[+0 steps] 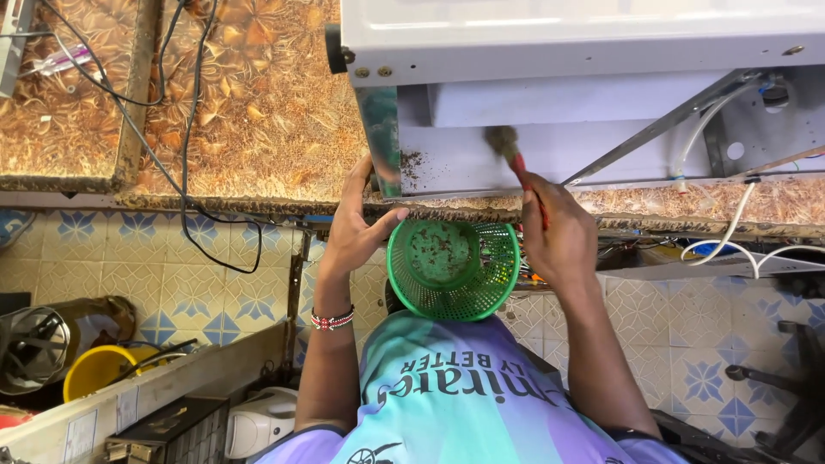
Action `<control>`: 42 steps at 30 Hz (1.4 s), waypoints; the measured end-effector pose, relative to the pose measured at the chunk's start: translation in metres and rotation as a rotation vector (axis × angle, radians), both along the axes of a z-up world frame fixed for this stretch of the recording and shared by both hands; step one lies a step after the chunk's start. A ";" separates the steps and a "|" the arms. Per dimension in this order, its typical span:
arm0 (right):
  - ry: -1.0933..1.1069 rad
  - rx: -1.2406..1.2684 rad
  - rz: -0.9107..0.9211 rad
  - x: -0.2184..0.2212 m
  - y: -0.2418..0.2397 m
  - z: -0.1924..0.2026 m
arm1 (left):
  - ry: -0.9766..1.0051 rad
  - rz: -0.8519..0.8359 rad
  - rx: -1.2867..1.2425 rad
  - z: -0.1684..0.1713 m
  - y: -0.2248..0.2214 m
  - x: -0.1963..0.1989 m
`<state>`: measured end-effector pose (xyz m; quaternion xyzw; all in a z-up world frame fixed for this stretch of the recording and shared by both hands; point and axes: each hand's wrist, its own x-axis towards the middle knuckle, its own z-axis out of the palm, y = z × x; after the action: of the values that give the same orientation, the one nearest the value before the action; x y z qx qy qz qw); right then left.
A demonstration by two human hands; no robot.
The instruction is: Cleaning the interior of a microwave casing using a brush to sweep debris into a basket.
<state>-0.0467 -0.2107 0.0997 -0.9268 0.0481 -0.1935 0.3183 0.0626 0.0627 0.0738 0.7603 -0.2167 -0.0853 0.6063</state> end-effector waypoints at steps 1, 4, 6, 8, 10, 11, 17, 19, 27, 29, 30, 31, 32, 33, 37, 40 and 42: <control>0.002 0.000 0.006 0.004 0.004 -0.007 | 0.002 0.006 0.000 -0.003 0.000 -0.001; -0.005 -0.087 0.058 0.017 0.018 -0.025 | 0.004 -0.005 -0.012 -0.005 0.001 0.001; -0.040 0.134 0.190 0.026 0.027 -0.034 | 0.024 -0.009 -0.027 -0.002 0.001 0.000; -0.043 0.160 0.195 0.017 0.025 -0.027 | 0.030 -0.012 -0.027 -0.004 0.002 -0.001; -0.050 0.187 0.210 0.012 0.020 -0.021 | 0.032 -0.007 -0.027 -0.007 0.005 0.001; -0.079 0.218 0.150 0.011 0.016 -0.019 | 0.029 -0.006 -0.028 -0.009 0.006 0.003; -0.027 0.049 0.162 0.024 0.025 -0.005 | 0.033 0.005 -0.027 -0.013 0.009 0.001; -0.035 0.032 0.198 0.028 0.031 -0.005 | 0.040 0.008 -0.020 -0.008 0.006 0.001; -0.131 -0.187 0.241 0.042 0.069 0.016 | 0.014 0.010 -0.060 -0.015 0.006 0.000; -0.177 -0.195 0.197 0.056 0.076 0.021 | 0.013 0.017 -0.046 -0.005 0.002 0.000; -0.215 -0.205 0.160 0.060 0.079 0.023 | 0.019 0.031 -0.034 -0.001 0.000 -0.003; -0.210 -0.205 0.152 0.074 0.080 0.020 | 0.024 0.023 -0.033 -0.001 0.000 -0.003; -0.174 -0.236 0.154 0.088 0.081 0.016 | 0.037 0.032 -0.026 -0.001 0.000 -0.003; -0.137 -0.267 0.157 0.102 0.082 0.013 | 0.049 0.042 -0.020 0.000 0.000 -0.003; -0.036 -0.171 0.298 0.117 0.077 0.002 | 0.041 0.056 -0.056 -0.009 0.000 -0.004; 0.078 -0.044 0.352 0.101 0.063 0.028 | 0.004 0.076 -0.058 -0.017 0.001 -0.001; 0.232 -0.020 0.423 0.086 0.051 0.039 | 0.007 0.053 -0.094 -0.017 0.003 0.000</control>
<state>0.0390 -0.1596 0.1387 -0.9353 -0.1125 -0.0153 0.3351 0.0630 0.0654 0.0572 0.7363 -0.1981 -0.0618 0.6441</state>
